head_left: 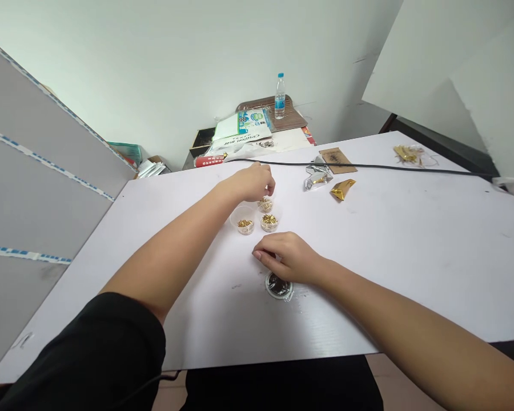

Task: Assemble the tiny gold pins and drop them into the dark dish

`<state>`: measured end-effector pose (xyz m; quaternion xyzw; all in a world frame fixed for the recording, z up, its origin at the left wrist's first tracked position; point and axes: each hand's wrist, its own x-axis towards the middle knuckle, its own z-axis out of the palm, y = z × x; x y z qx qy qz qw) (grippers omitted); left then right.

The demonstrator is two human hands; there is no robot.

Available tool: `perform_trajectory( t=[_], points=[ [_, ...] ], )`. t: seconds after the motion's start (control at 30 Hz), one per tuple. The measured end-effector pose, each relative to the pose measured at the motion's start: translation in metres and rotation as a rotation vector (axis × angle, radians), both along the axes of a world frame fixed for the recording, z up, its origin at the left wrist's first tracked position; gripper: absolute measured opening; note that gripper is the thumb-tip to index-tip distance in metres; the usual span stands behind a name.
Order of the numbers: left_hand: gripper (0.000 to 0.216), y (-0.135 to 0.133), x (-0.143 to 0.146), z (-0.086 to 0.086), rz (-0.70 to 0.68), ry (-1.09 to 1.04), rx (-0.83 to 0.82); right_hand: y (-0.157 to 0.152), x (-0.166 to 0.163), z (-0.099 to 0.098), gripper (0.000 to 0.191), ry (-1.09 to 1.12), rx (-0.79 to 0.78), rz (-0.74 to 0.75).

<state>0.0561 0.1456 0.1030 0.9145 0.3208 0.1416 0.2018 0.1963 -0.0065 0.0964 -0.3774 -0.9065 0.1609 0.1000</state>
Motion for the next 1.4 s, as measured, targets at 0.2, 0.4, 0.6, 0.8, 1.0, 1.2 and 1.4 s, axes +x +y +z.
perform_trajectory(
  t=[0.2,0.4,0.6,0.8,1.0,1.2,1.4],
  points=[
    [0.019,-0.021,-0.017,0.014,-0.156,-0.067,0.019,0.001,0.001,-0.001,0.023,-0.002,0.003,-0.022],
    [0.017,-0.038,-0.001,0.004,-0.239,0.077,0.198,0.001,0.001,-0.002,0.024,-0.014,-0.004,-0.028],
    [0.022,-0.036,0.015,-0.003,-0.225,0.107,0.220,0.002,0.003,-0.002,0.024,-0.020,-0.021,-0.034],
    [0.021,-0.030,0.021,-0.008,-0.282,0.060,0.219,0.002,0.002,-0.002,0.024,-0.023,-0.025,-0.030],
    [0.020,-0.022,0.022,-0.016,-0.316,-0.052,0.176,0.001,0.002,-0.002,0.024,-0.025,-0.023,-0.022],
    [0.017,-0.014,0.013,-0.017,-0.318,-0.100,0.119,0.001,0.002,-0.001,0.023,-0.004,-0.019,-0.021],
    [0.012,-0.013,0.007,-0.015,-0.288,-0.161,0.040,0.003,0.002,-0.001,0.023,-0.006,-0.006,-0.009]
  ],
)
